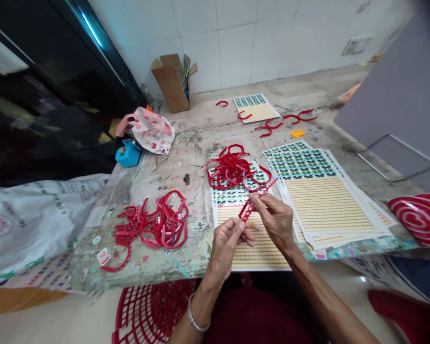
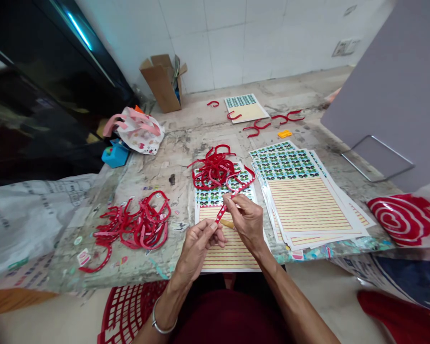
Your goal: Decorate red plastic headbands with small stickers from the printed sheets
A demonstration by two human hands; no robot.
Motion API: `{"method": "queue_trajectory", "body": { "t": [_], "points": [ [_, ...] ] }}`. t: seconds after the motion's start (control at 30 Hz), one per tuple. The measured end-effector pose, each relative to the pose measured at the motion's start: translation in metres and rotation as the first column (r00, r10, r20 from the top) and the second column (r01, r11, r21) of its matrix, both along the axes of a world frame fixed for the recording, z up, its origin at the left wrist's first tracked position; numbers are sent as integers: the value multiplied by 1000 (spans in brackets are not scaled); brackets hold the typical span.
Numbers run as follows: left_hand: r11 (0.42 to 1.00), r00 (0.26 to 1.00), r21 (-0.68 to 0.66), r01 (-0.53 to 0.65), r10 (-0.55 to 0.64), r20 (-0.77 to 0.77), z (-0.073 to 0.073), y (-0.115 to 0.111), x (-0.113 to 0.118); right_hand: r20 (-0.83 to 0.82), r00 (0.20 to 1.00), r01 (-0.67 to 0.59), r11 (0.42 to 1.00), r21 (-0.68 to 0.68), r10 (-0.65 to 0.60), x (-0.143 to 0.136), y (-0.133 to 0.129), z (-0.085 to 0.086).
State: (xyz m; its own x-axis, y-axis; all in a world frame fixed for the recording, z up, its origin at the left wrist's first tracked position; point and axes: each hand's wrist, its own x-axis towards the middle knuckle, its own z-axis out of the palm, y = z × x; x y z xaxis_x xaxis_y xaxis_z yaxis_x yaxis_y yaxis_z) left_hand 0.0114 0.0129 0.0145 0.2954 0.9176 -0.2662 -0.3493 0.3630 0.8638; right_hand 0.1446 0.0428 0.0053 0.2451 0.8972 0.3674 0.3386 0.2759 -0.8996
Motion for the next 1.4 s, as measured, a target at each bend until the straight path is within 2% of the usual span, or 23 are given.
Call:
{"method": "queue_trajectory", "body": {
  "t": [0.13, 0.27, 0.5, 0.73, 0.97, 1.2, 1.4],
  "points": [
    [990, 991, 121, 67, -51, -126, 11, 10, 0, 142, 990, -30, 996, 85, 18, -1, -7, 0],
    [982, 986, 150, 111, -90, -139, 17, 19, 6, 202, 979, -57, 993, 107, 35, -2, -10, 2],
    [995, 996, 94, 31, -22, -88, 7, 10, 12, 12, 994, -106, 994, 11, 106, -4, -11, 3],
    [996, 991, 74, -40, 49, -126, 4, 9, 12, -109, 990, -93, 995, -22, 90, -11, -14, -2],
    [992, 987, 119, -38, 55, -148, 2, 5, 11, -323, 945, -117, 981, -155, 62, -9, -10, -8],
    [992, 987, 125, -35, 54, -153, 1, 2, 11, -410, 911, -145, 965, -218, 45, -8, -7, 0],
    [995, 995, 82, -51, 57, -85, 2, 3, 14, -421, 907, -142, 957, -252, 23, -6, -7, 6]
  ]
}}
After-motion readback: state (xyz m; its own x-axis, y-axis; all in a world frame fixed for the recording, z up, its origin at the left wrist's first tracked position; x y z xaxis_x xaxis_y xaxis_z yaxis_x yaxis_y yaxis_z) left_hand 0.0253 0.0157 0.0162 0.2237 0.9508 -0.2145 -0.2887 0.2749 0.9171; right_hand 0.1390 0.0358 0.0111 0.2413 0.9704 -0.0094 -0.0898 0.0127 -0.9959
